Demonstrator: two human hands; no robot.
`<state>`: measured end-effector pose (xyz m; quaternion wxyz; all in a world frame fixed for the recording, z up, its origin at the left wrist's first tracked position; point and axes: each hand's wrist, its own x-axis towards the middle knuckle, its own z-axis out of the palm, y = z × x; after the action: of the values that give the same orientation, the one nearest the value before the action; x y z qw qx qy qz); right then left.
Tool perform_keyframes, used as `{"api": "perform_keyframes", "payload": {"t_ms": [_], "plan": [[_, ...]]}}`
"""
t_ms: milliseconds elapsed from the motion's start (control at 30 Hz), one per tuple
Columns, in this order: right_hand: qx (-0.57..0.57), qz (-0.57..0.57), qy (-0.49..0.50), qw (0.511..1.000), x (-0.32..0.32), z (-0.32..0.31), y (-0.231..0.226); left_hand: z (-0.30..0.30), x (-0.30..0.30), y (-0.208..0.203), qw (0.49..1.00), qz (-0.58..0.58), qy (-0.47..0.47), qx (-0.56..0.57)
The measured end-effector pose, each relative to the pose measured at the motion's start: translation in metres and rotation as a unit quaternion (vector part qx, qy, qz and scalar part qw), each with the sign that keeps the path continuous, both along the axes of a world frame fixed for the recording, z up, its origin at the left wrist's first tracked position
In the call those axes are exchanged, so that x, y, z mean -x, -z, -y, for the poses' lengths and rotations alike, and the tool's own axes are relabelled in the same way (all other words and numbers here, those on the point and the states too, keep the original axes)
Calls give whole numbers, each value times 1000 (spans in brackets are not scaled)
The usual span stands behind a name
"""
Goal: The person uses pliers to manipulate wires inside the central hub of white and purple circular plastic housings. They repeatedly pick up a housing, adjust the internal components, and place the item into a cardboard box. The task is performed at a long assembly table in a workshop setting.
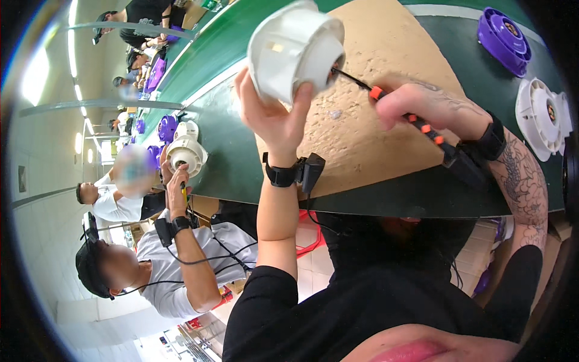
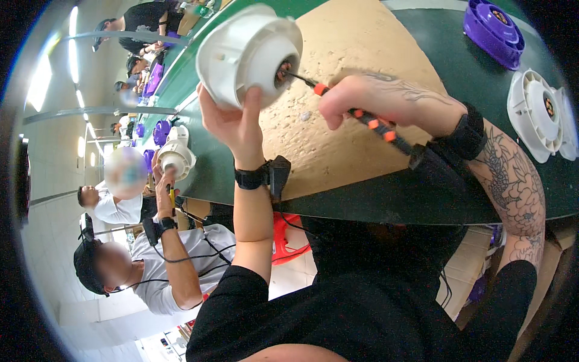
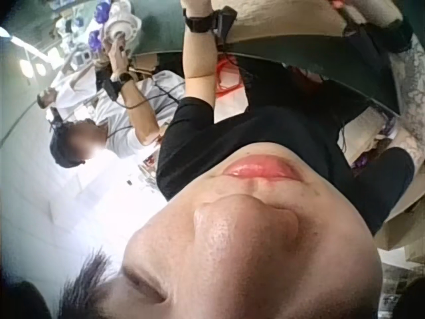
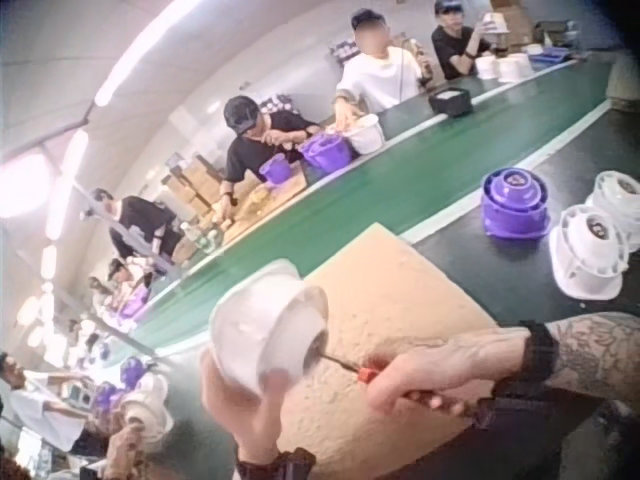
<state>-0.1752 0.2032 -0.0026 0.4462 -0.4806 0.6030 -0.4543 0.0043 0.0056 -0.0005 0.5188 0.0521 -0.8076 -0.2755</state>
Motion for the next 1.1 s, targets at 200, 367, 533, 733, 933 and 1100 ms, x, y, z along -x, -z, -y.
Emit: {"api": "perform_keyframes", "payload": {"t_ms": [200, 367, 533, 733, 933, 1100], "plan": [[-42, -351, 122, 928, -9, 1, -14, -23, 9, 3, 971, 40, 30, -232], [-81, 255, -92, 959, 0, 8, 5, -16, 6, 9, 977, -58, 48, -201], [-40, 154, -54, 986, 0, 7, 7, -9, 6, 12, 983, -20, 46, -178], [152, -432, 242, 855, -13, 1, 17, -25, 13, 8, 985, -32, 49, -161], [47, 154, -104, 981, 3, 10, 15, -22, 10, 11, 977, -94, 48, -184], [-104, 17, -12, 994, -3, 8, -16, -6, 6, 12, 985, -23, 64, -157]]}}
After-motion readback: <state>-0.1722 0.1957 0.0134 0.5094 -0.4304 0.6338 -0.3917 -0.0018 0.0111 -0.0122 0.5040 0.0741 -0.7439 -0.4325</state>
